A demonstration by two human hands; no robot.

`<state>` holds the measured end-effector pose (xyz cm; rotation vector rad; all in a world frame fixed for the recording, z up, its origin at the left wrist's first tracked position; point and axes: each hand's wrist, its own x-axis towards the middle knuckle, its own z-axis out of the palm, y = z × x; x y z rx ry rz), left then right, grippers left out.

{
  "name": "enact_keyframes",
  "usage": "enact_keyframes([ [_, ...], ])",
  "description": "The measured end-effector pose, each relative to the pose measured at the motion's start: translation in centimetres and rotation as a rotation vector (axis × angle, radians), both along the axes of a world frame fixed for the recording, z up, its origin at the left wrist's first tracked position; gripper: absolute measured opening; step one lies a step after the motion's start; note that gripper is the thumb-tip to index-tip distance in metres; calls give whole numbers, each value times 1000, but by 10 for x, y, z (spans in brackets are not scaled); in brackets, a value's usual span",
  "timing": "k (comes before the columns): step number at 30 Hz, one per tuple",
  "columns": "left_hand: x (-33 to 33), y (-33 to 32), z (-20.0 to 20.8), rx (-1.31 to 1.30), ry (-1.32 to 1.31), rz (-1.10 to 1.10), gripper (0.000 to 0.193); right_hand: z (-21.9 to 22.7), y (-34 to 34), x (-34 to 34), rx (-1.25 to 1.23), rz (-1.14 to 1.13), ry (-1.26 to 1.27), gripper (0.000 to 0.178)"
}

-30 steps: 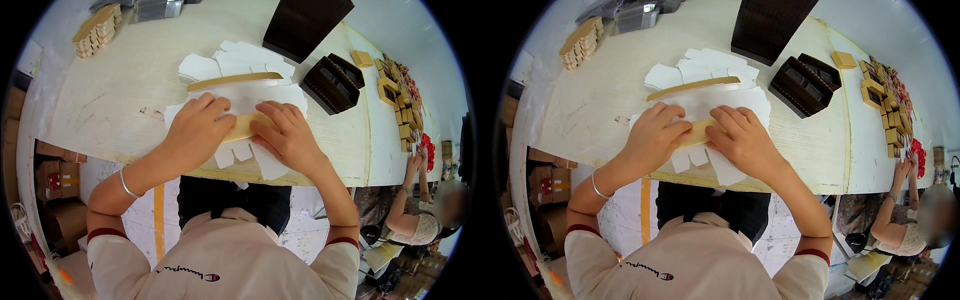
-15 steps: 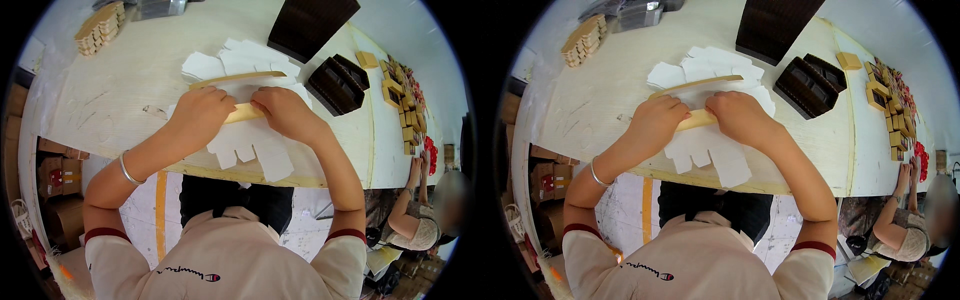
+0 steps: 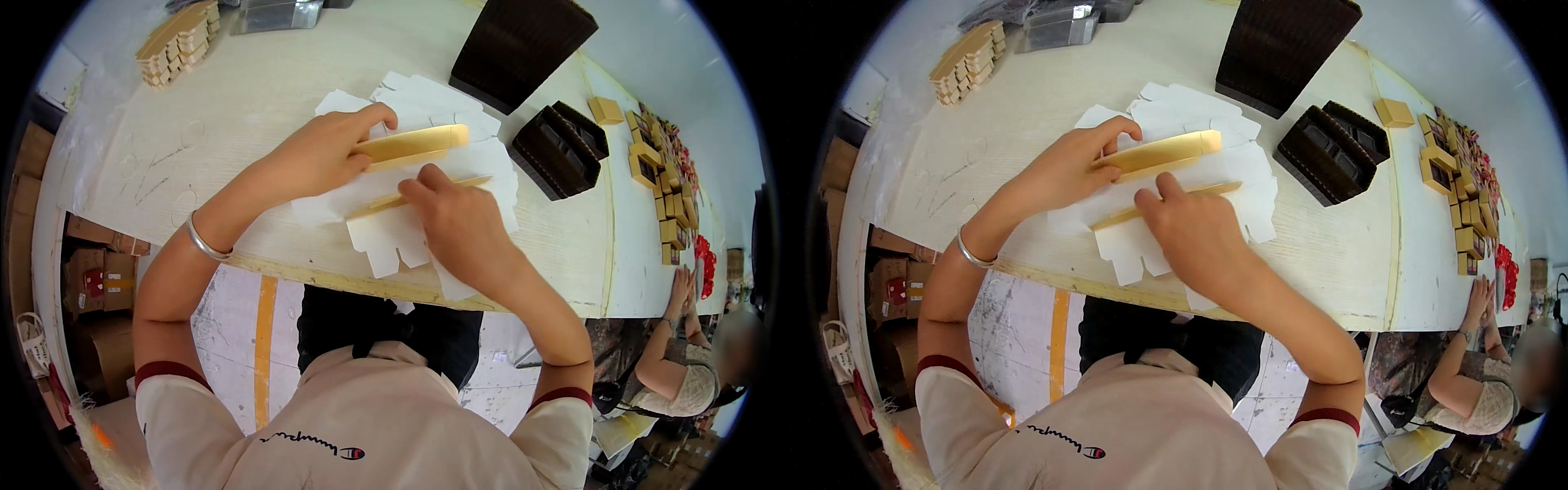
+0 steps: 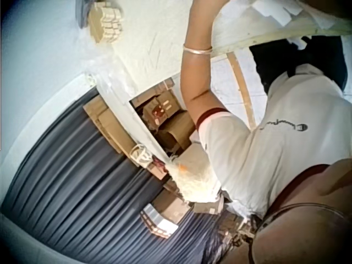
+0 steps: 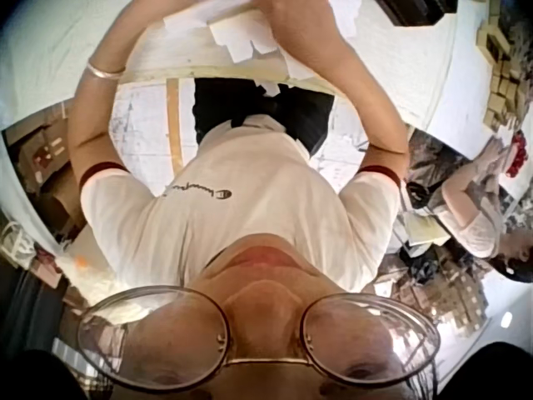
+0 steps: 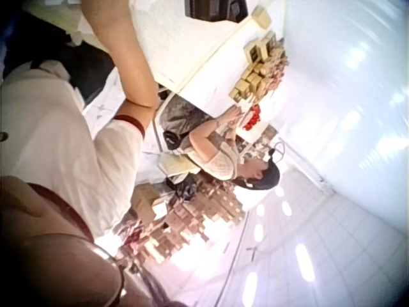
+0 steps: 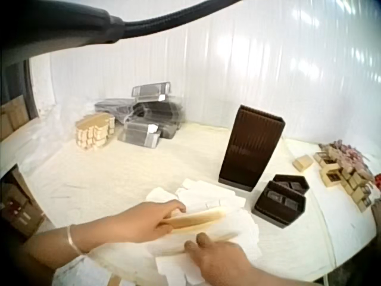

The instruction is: The person folds flat white cardboard pieces into small rectangular boxes and inserts dark brown plastic inserts into them. The person repeats this process multiple times, stacking the finished boxes on the table.

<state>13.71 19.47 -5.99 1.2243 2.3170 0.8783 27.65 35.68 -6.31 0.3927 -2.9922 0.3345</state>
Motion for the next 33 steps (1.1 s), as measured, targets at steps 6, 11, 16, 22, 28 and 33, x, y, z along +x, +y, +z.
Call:
enact_keyframes([
  [6, 40, 0, 8, 38, 252, -35, 36, -20, 10, 7, -406, 162, 118, 18],
  [11, 33, -7, -24, 25, 195, -181, 31, -23, 11, 8, -441, 180, 225, 18],
  [16, 19, -25, 12, 41, -314, -368, 32, -27, 22, 0, -533, 111, 93, 17],
  [22, 29, -20, 4, 13, -101, -305, 31, -21, 17, -1, -660, 92, -20, 18],
  [28, 30, -5, -15, 344, 522, -413, 24, -10, 21, 1, -676, 64, -201, 18],
  [33, 36, -7, -26, 258, 405, -256, 21, -10, 14, 3, -614, 27, -134, 15],
])
